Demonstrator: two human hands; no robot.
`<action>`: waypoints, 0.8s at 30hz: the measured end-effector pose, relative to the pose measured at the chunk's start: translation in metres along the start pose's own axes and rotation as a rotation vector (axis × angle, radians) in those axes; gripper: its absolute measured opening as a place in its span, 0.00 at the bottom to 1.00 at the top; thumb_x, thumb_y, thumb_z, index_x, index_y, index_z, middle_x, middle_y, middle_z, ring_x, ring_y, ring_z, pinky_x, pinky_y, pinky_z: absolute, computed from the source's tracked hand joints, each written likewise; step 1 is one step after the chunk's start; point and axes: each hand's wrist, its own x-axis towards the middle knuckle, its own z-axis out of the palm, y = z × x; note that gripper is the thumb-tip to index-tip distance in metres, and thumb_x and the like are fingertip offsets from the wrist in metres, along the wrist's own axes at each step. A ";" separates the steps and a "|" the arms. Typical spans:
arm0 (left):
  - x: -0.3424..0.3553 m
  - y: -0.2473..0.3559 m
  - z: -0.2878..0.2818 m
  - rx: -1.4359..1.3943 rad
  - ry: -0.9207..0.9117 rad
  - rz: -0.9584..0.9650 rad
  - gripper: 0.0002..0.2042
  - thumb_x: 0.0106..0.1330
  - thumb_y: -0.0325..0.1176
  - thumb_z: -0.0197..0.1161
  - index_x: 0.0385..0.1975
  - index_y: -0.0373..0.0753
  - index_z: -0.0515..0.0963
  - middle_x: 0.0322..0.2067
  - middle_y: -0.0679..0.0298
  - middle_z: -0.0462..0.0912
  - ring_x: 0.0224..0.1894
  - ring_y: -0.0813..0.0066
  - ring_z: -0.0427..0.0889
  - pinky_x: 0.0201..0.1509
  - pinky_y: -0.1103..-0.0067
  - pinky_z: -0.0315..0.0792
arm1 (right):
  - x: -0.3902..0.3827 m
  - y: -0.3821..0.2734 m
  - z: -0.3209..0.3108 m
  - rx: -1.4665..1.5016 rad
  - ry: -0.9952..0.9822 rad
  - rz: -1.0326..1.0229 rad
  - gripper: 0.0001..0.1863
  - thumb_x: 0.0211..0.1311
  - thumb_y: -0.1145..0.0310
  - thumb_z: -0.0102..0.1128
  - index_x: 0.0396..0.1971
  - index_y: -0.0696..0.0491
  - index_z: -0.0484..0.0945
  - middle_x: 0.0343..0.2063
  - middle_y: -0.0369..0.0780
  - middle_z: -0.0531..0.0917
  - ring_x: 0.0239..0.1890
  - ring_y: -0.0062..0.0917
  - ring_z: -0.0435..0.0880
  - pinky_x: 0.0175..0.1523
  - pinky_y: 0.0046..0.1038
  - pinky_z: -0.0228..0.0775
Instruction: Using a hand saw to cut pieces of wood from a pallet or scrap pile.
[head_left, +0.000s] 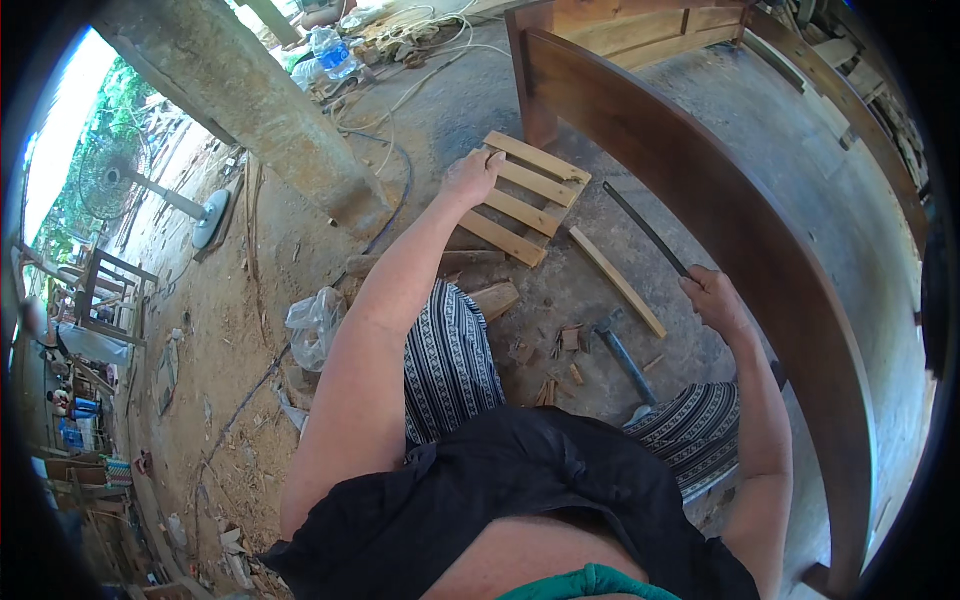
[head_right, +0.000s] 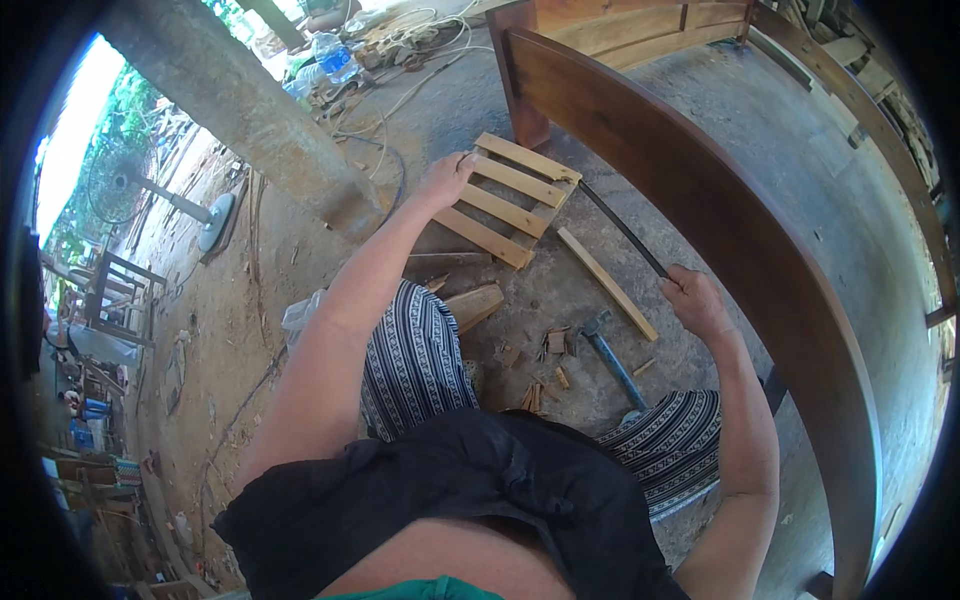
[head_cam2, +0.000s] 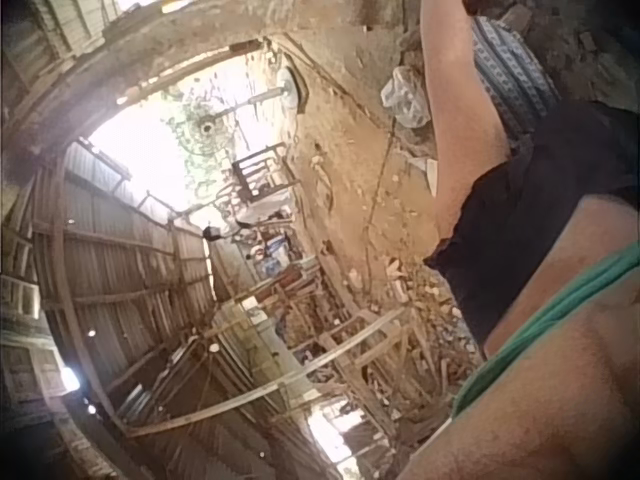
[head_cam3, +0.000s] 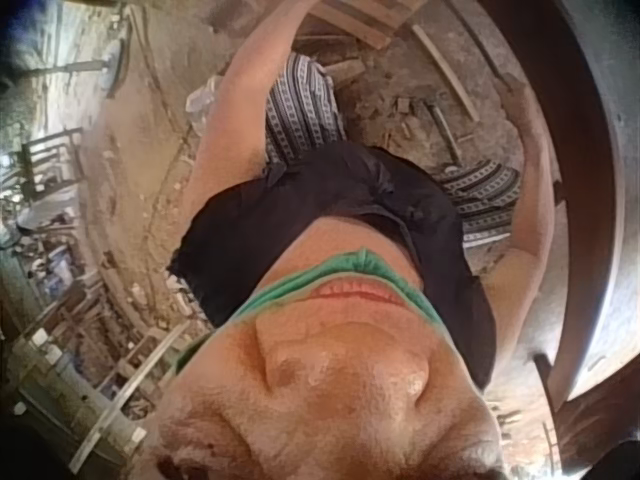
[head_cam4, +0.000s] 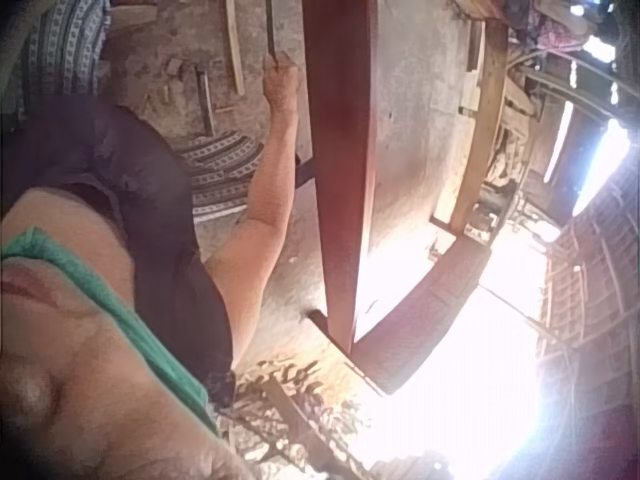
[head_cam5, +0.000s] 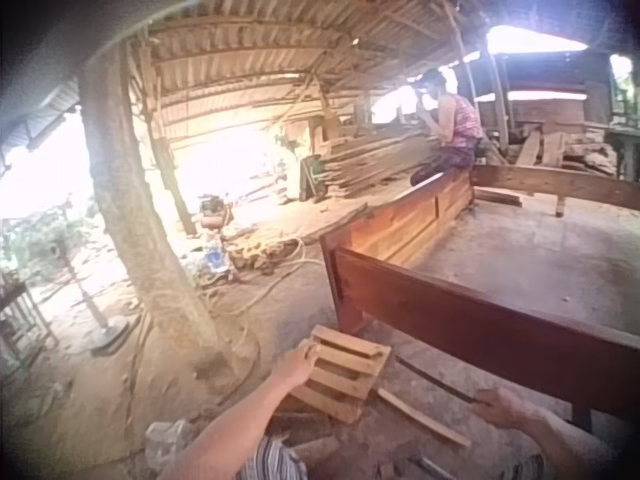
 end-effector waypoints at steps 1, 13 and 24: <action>0.001 -0.002 0.000 -0.006 0.012 0.014 0.24 0.69 0.51 0.42 0.50 0.38 0.73 0.46 0.46 0.78 0.51 0.45 0.75 0.56 0.59 0.67 | 0.000 -0.001 0.000 -0.019 -0.007 0.021 0.13 0.60 0.64 0.54 0.25 0.60 0.69 0.20 0.51 0.72 0.26 0.42 0.73 0.35 0.38 0.64; 0.002 -0.011 0.004 0.049 0.084 -0.010 0.23 0.69 0.49 0.41 0.50 0.37 0.71 0.47 0.45 0.77 0.51 0.45 0.75 0.56 0.58 0.67 | 0.001 -0.004 -0.001 0.025 -0.036 0.065 0.14 0.61 0.64 0.54 0.24 0.60 0.69 0.17 0.48 0.71 0.23 0.35 0.73 0.33 0.35 0.64; 0.009 -0.024 0.007 -0.001 0.035 0.032 0.25 0.69 0.48 0.40 0.58 0.39 0.67 0.52 0.46 0.75 0.55 0.47 0.73 0.60 0.62 0.65 | -0.001 -0.003 -0.002 0.039 -0.022 0.052 0.14 0.62 0.65 0.53 0.24 0.61 0.69 0.15 0.45 0.70 0.20 0.30 0.72 0.31 0.35 0.64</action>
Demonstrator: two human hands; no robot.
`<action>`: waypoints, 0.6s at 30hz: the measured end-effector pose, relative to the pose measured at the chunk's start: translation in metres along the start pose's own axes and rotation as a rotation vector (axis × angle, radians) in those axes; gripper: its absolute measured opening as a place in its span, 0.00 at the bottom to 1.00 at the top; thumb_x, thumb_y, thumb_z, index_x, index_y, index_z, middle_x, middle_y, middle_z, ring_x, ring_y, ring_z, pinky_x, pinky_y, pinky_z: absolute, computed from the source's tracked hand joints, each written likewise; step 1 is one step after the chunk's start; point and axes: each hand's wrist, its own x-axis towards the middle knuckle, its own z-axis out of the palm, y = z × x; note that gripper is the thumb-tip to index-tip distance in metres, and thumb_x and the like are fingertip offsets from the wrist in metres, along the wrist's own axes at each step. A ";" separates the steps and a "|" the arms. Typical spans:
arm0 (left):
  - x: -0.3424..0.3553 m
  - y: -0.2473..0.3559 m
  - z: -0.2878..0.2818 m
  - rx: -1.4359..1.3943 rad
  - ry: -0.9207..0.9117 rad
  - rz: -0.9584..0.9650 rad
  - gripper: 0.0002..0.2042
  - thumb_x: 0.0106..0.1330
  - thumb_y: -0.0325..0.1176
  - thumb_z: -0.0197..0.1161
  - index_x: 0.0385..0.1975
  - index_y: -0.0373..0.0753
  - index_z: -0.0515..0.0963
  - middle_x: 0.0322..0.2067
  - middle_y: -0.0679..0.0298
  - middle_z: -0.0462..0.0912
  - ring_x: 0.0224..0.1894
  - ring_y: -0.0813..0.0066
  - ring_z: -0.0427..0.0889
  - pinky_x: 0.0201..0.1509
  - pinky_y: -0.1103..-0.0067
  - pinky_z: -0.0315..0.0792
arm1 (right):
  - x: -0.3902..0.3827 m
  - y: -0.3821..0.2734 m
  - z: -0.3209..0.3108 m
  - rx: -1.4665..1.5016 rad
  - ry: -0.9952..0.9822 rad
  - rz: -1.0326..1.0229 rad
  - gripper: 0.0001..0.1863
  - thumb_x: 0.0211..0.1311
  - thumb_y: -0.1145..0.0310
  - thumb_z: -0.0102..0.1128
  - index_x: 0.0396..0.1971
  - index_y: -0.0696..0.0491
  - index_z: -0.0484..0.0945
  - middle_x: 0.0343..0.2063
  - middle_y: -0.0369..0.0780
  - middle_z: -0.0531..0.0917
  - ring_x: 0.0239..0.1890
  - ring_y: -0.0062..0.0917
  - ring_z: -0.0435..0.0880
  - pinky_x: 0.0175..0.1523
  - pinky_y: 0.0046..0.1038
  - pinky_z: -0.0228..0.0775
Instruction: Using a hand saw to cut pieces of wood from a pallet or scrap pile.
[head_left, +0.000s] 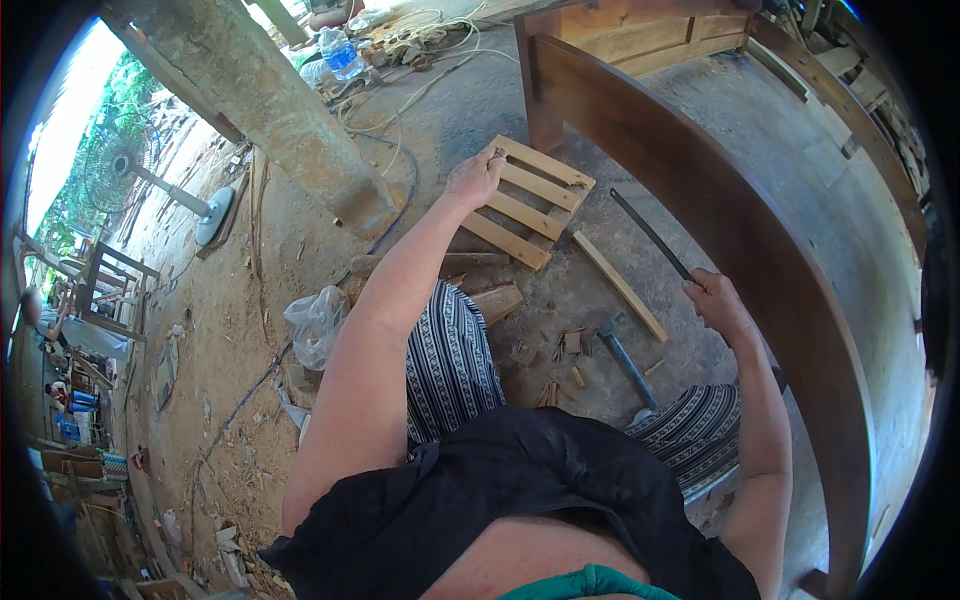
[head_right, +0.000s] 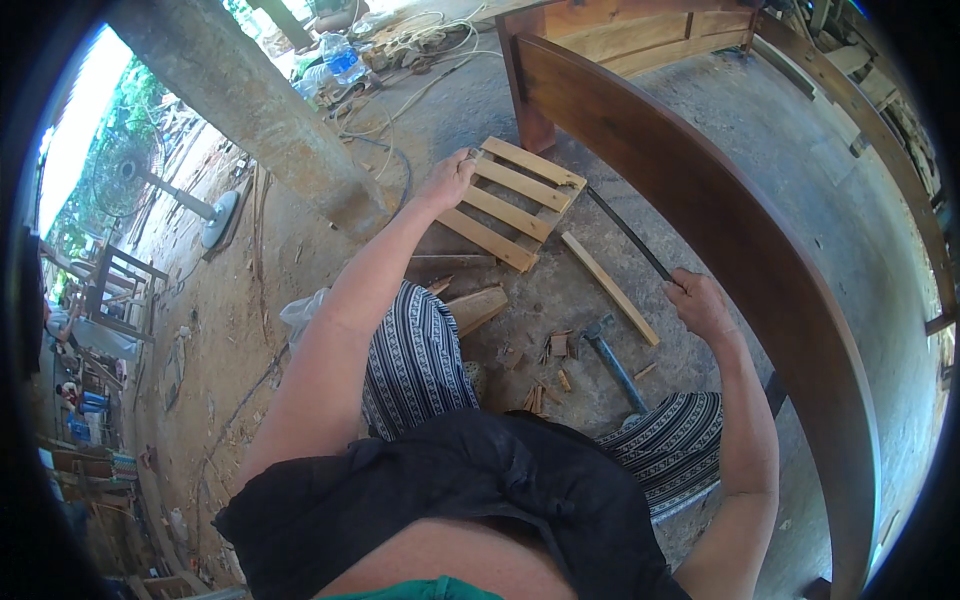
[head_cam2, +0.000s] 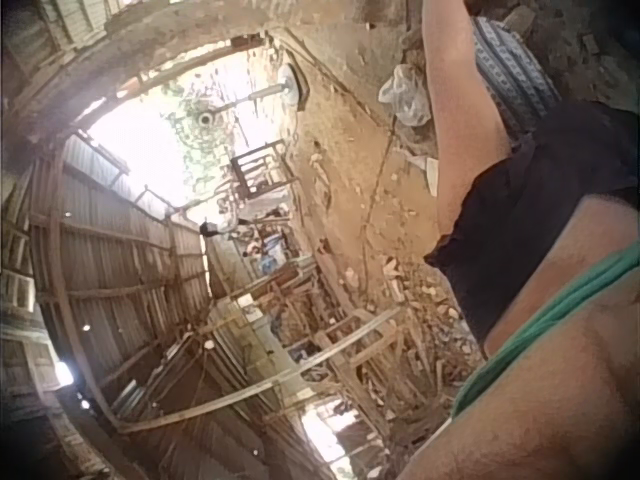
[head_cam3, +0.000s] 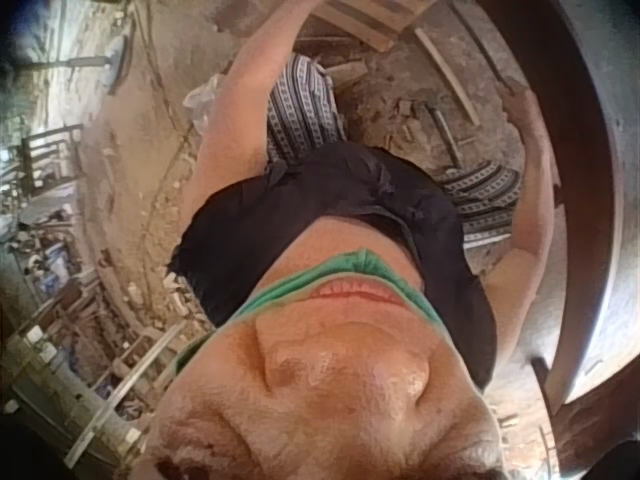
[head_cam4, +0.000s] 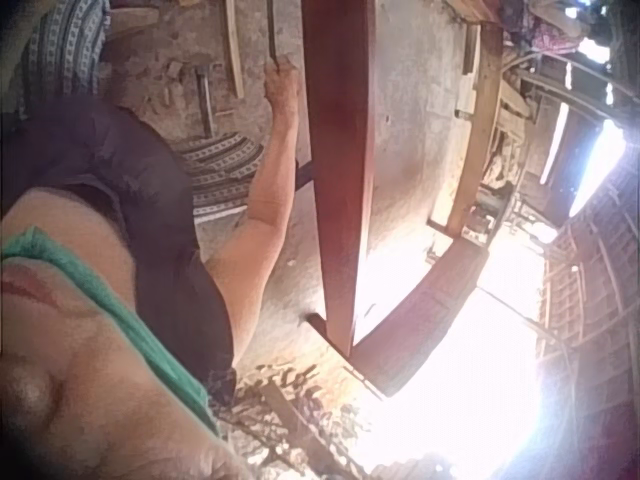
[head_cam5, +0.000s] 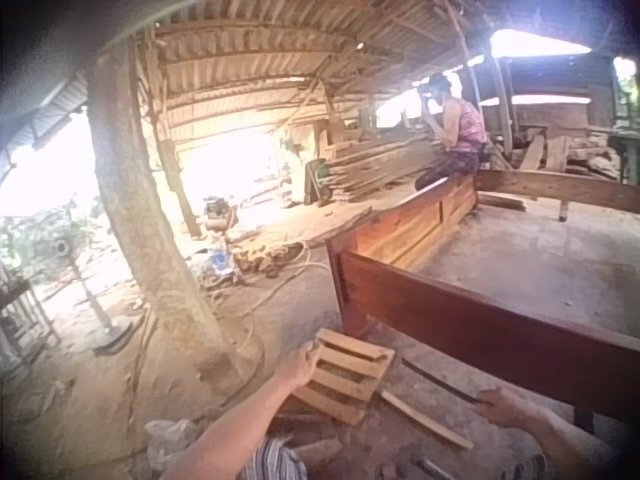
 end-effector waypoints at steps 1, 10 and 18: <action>0.001 -0.001 0.001 -0.005 0.003 0.008 0.25 0.69 0.48 0.40 0.58 0.39 0.67 0.52 0.46 0.75 0.55 0.47 0.73 0.60 0.62 0.65 | 0.000 0.000 0.000 -0.003 -0.008 0.016 0.14 0.62 0.65 0.53 0.24 0.61 0.69 0.15 0.45 0.71 0.20 0.29 0.72 0.30 0.34 0.64; -0.002 0.001 -0.003 -0.055 -0.145 -0.050 0.21 0.70 0.48 0.37 0.56 0.49 0.69 0.54 0.52 0.74 0.57 0.51 0.72 0.61 0.62 0.64 | -0.001 0.001 -0.001 0.001 0.003 0.038 0.12 0.61 0.66 0.53 0.24 0.60 0.70 0.14 0.44 0.70 0.19 0.27 0.72 0.29 0.33 0.64; -0.008 0.005 -0.011 -0.109 -0.101 0.019 0.20 0.70 0.46 0.37 0.49 0.43 0.72 0.50 0.51 0.76 0.53 0.49 0.73 0.58 0.61 0.67 | 0.000 0.001 -0.002 0.004 0.005 0.044 0.12 0.61 0.66 0.53 0.24 0.60 0.71 0.15 0.44 0.71 0.19 0.28 0.73 0.29 0.33 0.65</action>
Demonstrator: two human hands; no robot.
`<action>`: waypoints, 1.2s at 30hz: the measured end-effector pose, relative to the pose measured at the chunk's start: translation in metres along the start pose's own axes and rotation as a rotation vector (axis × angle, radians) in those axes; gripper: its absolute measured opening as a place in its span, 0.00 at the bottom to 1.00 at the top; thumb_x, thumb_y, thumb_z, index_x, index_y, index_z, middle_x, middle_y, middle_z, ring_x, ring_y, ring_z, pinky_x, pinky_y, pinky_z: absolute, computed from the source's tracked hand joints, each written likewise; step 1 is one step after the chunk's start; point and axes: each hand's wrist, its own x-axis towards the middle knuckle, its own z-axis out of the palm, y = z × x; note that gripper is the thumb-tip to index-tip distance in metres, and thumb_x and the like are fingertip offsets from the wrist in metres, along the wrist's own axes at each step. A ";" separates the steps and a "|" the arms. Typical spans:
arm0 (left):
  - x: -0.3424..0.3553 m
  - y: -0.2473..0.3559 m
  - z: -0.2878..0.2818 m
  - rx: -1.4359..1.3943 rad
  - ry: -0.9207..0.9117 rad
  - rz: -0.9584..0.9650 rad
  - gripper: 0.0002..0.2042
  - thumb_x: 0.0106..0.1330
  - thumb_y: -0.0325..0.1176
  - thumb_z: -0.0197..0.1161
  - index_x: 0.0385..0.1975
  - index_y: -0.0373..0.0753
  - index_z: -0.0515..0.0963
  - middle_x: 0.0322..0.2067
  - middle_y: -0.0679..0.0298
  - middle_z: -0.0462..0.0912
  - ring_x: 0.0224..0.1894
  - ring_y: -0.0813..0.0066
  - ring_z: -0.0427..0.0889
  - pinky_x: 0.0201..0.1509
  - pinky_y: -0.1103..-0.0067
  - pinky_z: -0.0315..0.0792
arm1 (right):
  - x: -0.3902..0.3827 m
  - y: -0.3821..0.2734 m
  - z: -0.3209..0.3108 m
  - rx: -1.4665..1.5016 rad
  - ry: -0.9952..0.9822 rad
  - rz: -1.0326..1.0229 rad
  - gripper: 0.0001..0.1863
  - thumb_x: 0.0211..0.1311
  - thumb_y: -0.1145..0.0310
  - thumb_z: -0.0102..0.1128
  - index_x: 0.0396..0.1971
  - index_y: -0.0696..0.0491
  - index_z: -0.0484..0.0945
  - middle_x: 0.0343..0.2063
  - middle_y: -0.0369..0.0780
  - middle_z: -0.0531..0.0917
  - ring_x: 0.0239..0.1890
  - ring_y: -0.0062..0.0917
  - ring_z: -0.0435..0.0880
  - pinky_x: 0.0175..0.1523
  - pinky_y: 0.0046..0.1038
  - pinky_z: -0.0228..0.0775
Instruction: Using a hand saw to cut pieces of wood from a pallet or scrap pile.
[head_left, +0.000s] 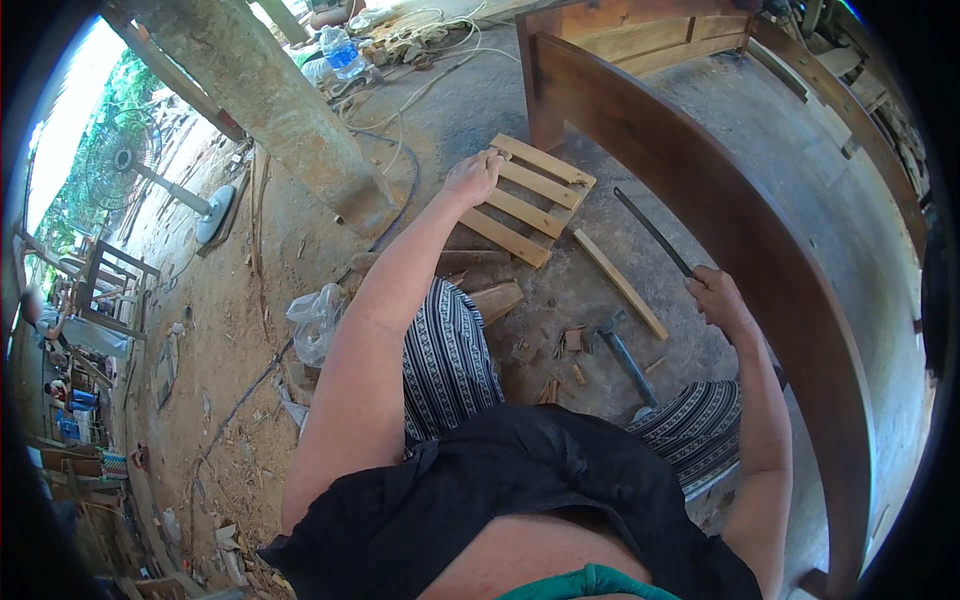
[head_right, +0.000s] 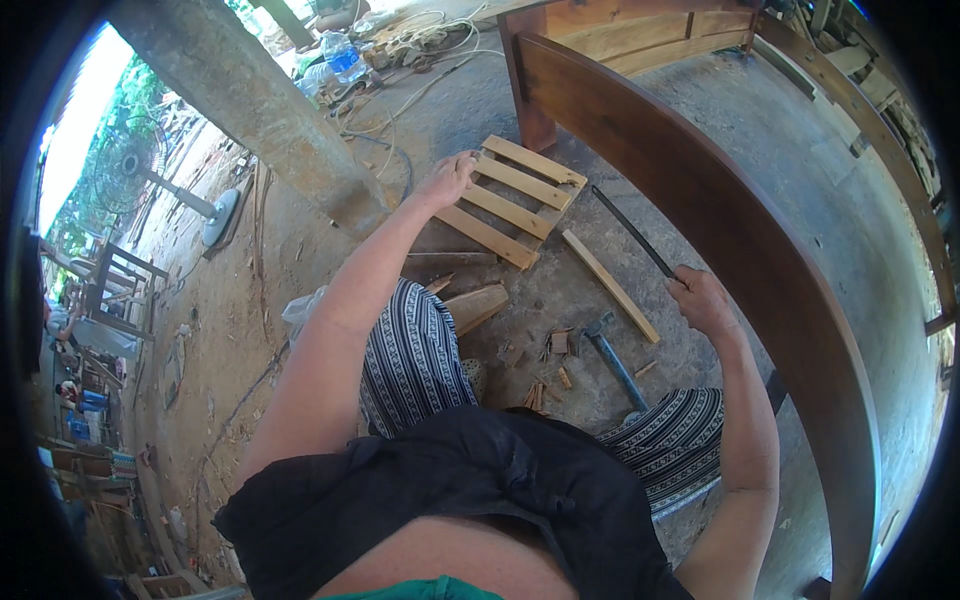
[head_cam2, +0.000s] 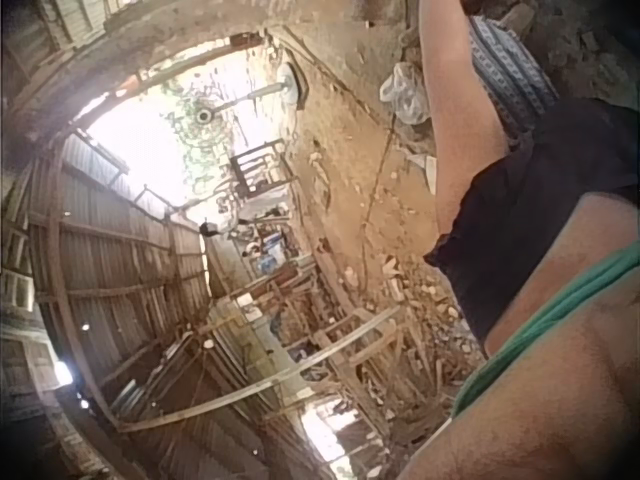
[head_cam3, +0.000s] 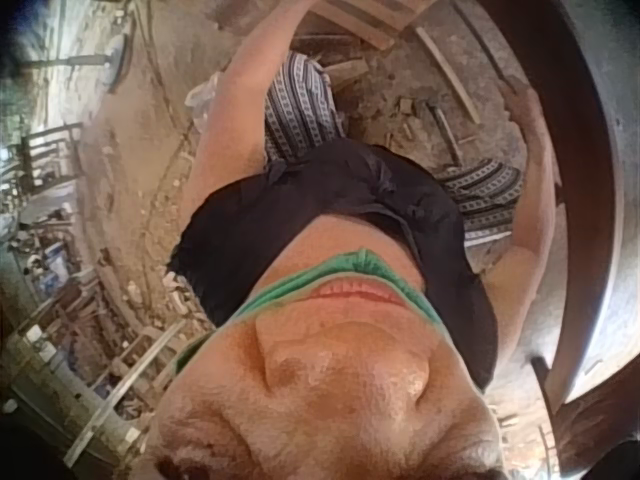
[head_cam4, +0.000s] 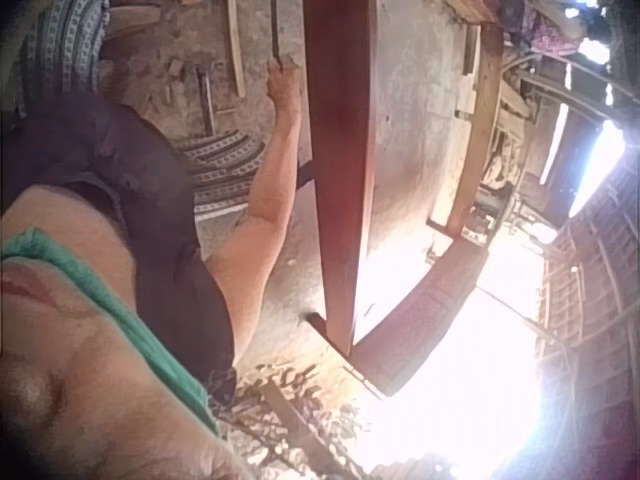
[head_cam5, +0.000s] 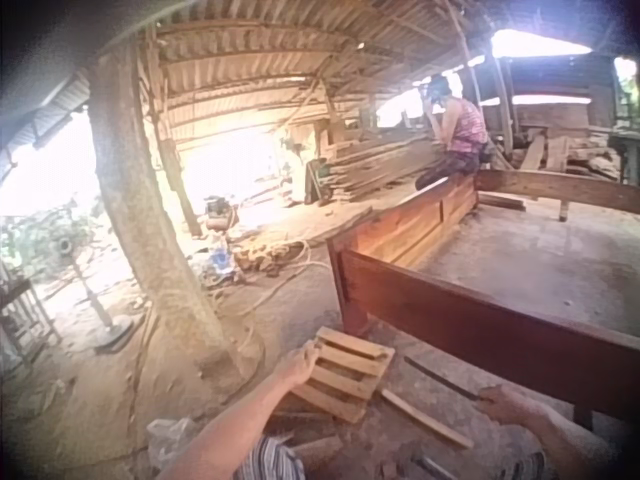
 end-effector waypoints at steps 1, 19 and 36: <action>-0.001 0.001 -0.002 0.000 -0.001 -0.002 0.20 0.70 0.46 0.37 0.49 0.43 0.72 0.50 0.51 0.76 0.53 0.49 0.73 0.58 0.61 0.67 | 0.001 0.001 0.000 0.001 -0.013 0.023 0.12 0.61 0.66 0.53 0.24 0.60 0.71 0.15 0.44 0.71 0.19 0.28 0.73 0.29 0.33 0.65; -0.010 -0.003 -0.012 0.054 0.102 -0.013 0.19 0.67 0.44 0.41 0.43 0.40 0.76 0.42 0.45 0.78 0.48 0.43 0.75 0.53 0.59 0.68 | 0.001 0.000 0.003 0.023 -0.038 0.052 0.14 0.63 0.64 0.53 0.22 0.58 0.69 0.12 0.38 0.69 0.14 0.22 0.70 0.20 0.29 0.64; -0.011 -0.015 -0.042 -0.078 0.172 -0.097 0.20 0.66 0.47 0.43 0.44 0.40 0.75 0.38 0.49 0.81 0.41 0.51 0.81 0.44 0.62 0.73 | 0.003 0.009 0.006 0.014 -0.037 0.007 0.14 0.62 0.64 0.52 0.22 0.58 0.70 0.11 0.39 0.70 0.12 0.24 0.71 0.19 0.30 0.63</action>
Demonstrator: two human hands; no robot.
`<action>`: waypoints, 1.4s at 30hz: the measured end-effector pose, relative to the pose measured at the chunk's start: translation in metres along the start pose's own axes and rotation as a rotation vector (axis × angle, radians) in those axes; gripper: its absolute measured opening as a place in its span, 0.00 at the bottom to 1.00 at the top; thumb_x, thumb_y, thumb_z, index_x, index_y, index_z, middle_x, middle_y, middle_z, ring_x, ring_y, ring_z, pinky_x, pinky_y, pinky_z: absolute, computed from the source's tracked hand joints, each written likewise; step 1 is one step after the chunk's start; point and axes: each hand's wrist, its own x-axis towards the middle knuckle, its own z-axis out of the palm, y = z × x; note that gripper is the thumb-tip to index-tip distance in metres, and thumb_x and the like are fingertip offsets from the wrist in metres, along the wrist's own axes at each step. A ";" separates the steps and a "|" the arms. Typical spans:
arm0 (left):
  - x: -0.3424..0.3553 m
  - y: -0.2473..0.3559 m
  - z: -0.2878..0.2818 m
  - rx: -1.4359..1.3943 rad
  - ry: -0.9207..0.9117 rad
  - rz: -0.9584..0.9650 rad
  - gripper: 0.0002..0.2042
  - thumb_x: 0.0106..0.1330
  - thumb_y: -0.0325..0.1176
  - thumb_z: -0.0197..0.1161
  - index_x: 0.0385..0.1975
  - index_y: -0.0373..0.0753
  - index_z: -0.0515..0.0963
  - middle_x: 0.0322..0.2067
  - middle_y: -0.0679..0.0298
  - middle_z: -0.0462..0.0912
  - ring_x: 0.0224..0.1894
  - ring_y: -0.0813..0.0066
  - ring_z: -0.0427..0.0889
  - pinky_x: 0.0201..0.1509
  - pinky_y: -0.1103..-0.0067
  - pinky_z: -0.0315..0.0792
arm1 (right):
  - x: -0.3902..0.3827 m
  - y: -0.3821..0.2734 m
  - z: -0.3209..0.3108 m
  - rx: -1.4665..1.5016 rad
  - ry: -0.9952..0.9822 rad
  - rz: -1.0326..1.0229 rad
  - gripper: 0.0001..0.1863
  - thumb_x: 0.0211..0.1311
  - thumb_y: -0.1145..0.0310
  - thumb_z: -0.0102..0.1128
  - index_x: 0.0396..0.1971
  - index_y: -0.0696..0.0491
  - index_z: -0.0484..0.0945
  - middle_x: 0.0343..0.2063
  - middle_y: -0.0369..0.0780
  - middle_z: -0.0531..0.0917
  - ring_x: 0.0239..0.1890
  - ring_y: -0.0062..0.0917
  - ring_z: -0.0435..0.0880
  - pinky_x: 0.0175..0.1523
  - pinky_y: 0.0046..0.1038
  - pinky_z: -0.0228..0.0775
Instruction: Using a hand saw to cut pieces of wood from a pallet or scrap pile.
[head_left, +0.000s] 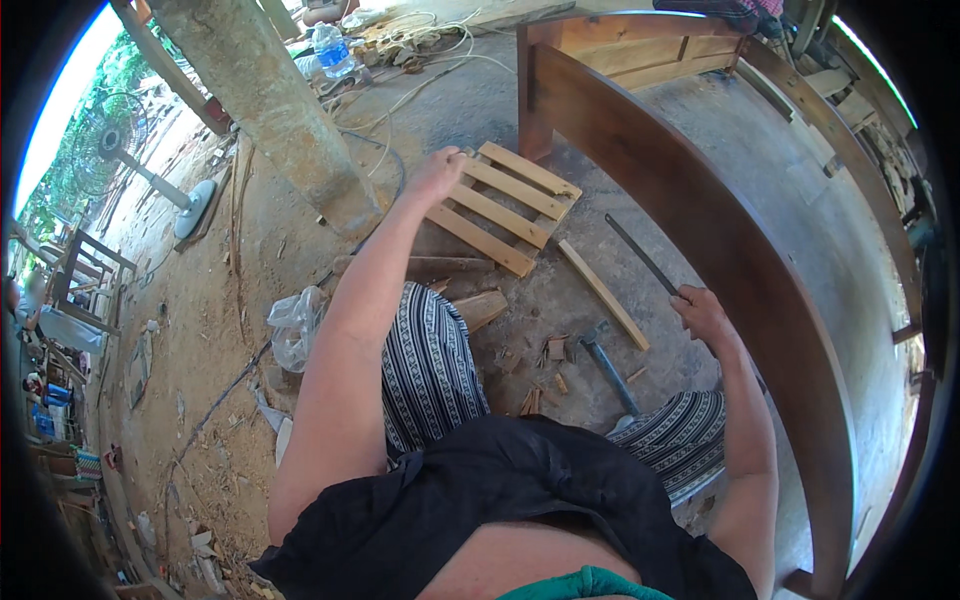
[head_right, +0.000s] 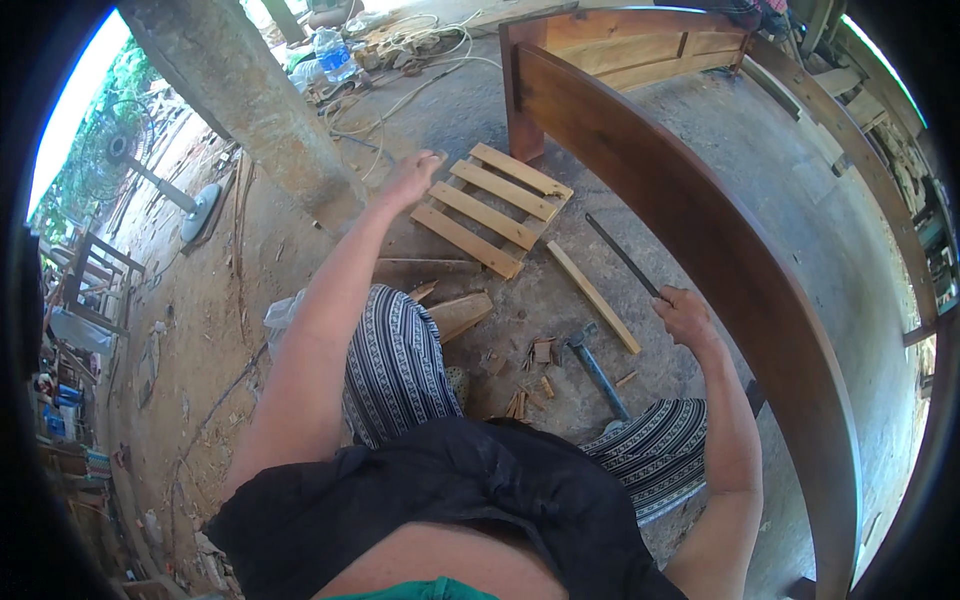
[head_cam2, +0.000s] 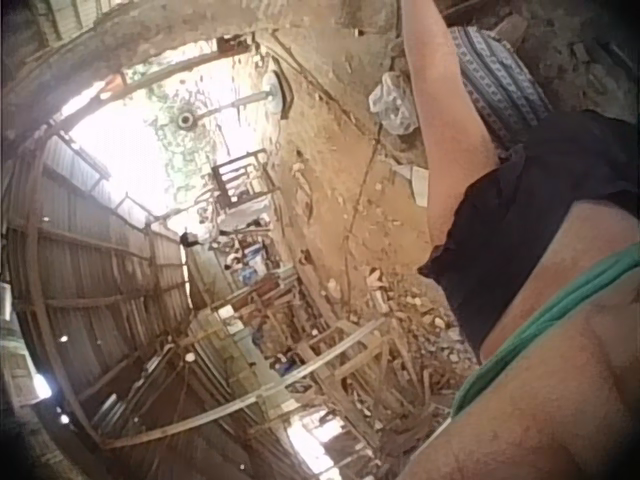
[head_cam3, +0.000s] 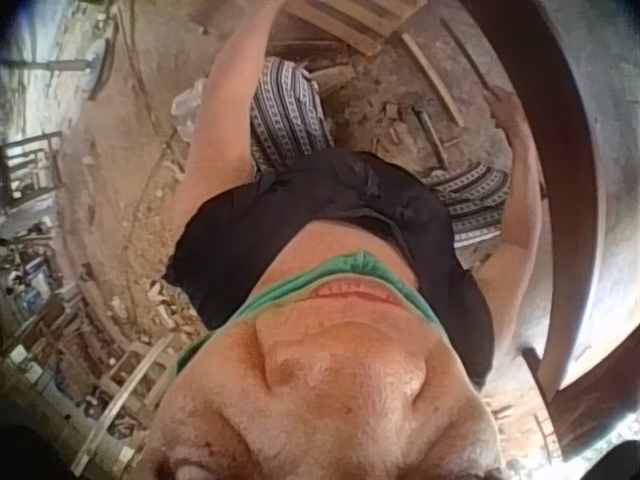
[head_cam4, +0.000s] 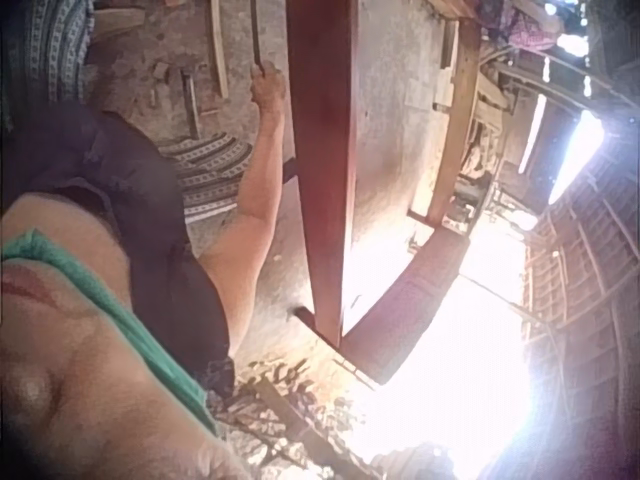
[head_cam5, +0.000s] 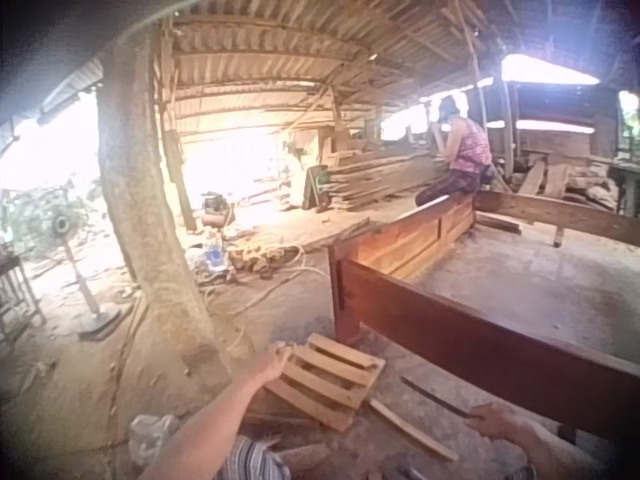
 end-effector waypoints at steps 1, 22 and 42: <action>0.002 -0.002 -0.007 -0.008 0.013 0.033 0.20 0.66 0.47 0.43 0.44 0.40 0.75 0.38 0.49 0.81 0.41 0.51 0.81 0.44 0.62 0.73 | 0.000 0.002 0.000 -0.028 0.001 -0.013 0.14 0.62 0.64 0.52 0.22 0.59 0.70 0.11 0.41 0.71 0.14 0.26 0.73 0.20 0.32 0.65; -0.151 -0.112 0.121 0.132 -0.429 0.005 0.15 0.68 0.43 0.51 0.46 0.41 0.74 0.41 0.51 0.75 0.48 0.52 0.76 0.53 0.63 0.70 | -0.010 0.012 0.047 -0.312 -0.042 0.092 0.16 0.60 0.56 0.51 0.30 0.56 0.74 0.25 0.50 0.79 0.31 0.44 0.79 0.38 0.39 0.70; -0.180 -0.123 0.178 0.244 -0.223 0.061 0.12 0.58 0.41 0.61 0.42 0.50 0.76 0.37 0.60 0.74 0.43 0.62 0.73 0.46 0.66 0.64 | 0.047 -0.033 0.228 0.234 -0.172 0.051 0.15 0.64 0.61 0.49 0.26 0.59 0.69 0.15 0.46 0.73 0.17 0.35 0.78 0.25 0.35 0.68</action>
